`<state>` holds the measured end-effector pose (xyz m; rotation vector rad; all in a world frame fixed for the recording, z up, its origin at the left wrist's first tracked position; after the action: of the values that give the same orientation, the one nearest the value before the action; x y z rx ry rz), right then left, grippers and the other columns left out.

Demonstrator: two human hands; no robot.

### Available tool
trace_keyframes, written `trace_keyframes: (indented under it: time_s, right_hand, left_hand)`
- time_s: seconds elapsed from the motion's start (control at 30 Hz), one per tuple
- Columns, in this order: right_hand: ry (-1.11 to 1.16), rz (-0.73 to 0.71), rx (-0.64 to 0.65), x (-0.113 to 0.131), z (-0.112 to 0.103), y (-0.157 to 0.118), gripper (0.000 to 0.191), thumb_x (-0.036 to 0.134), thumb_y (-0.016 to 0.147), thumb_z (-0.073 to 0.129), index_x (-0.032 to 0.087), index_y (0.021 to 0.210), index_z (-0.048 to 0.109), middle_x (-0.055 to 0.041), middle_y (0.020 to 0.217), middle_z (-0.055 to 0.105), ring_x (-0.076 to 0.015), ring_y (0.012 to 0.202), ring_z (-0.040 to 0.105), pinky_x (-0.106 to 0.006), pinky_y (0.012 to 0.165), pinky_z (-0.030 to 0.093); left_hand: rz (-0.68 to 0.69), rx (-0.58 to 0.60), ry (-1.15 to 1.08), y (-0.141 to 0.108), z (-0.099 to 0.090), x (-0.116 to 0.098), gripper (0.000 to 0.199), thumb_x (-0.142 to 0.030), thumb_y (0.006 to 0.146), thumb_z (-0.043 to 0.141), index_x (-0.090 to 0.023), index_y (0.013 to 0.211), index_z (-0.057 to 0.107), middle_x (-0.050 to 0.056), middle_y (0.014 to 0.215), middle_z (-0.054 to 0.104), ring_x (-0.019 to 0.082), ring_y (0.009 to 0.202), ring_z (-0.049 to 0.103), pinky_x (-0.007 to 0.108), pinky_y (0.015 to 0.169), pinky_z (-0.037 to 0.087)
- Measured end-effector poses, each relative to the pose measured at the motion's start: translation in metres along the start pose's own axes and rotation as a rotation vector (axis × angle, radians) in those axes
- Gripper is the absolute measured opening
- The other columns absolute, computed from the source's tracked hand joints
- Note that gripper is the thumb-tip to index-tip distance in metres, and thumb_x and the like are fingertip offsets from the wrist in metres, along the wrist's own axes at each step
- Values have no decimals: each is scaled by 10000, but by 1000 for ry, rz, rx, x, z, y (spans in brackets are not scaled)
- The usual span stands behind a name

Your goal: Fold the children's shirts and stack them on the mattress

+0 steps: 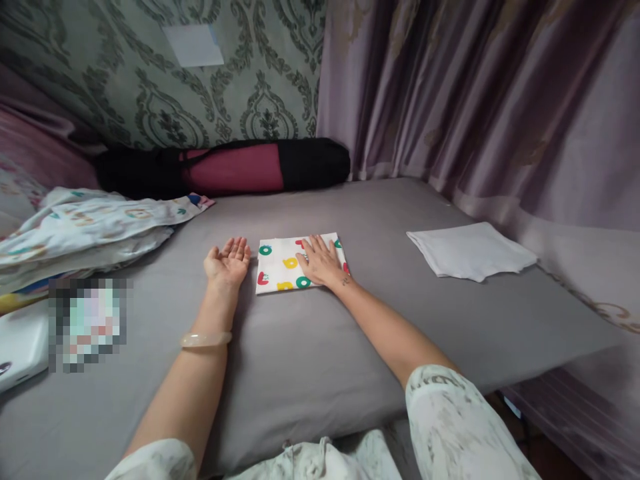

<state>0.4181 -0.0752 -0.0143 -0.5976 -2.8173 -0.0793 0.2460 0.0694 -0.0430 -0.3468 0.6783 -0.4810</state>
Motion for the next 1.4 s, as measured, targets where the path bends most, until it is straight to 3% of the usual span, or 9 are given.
trace_keyframes:
  time_s: [0.2,0.33,0.6,0.73,0.83,0.97,1.23,1.4]
  right_hand:
    - [-21,24,-55,-31,-20,-2,628,458,1000,149,146,1523,301,-115,1613,181,-250,1490,98,-497,1194,64]
    - [-60,77,-26,-55,-12,-3,650,452,991,164,96,1522,281,-136,1597,225,-259,1481,150,-492,1195,103]
    - [-71,99,-3,-59,-6,-2,666,471,985,163,96,1525,265,-138,1592,238,-269,1472,185,-509,1186,151]
    - [-139,70,-61,-38,-19,-4,627,430,993,185,92,1504,321,-157,1587,245,-293,1473,170,-556,1180,82]
    - [-134,-54,-94,3,-20,-10,612,432,999,197,116,1508,322,-145,1600,214,-280,1481,138,-528,1186,68]
    - [-105,-206,-50,49,-7,-19,619,483,997,232,160,1520,307,-124,1611,187,-273,1486,114,-511,1187,40]
    - [-66,-186,1,52,4,-19,615,496,987,290,183,1516,321,-124,1610,193,-287,1481,130,-540,1175,91]
    - [-88,-258,-29,70,0,-24,619,482,981,326,191,1527,300,-114,1621,145,-292,1488,89,-527,1185,31]
  left_hand:
    - [-5,24,-5,2,0,2,358,-382,975,293,-170,904,573,103,1006,633,175,930,668,286,749,530]
    - [-3,26,-11,5,0,3,342,-378,970,312,-170,919,579,106,1016,633,180,950,667,284,753,527]
    - [-1,24,2,4,0,2,350,-378,974,301,-176,904,579,100,996,639,178,917,670,283,745,522]
    - [-9,38,5,3,1,4,345,-376,974,303,-177,911,578,101,1004,638,181,932,668,286,750,523]
    - [-12,52,6,2,2,4,335,-373,972,313,-175,919,577,97,988,640,177,912,669,282,747,525]
    - [-17,69,14,2,4,6,329,-367,970,319,-168,914,576,93,963,640,174,883,672,276,725,525]
    - [-20,84,14,4,5,8,302,-364,959,357,-171,939,589,109,992,639,191,921,666,284,733,528]
    - [-17,94,26,2,7,8,302,-361,958,359,-174,934,595,111,996,642,190,934,665,283,733,531]
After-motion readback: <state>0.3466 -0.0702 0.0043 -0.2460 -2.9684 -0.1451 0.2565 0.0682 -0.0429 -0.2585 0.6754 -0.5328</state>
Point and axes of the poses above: each hand's wrist, its own y-axis towards the middle knuckle, its own z-axis out of the palm, x = y × z, the point moved 10 cm from there along y, towards the middle knuckle
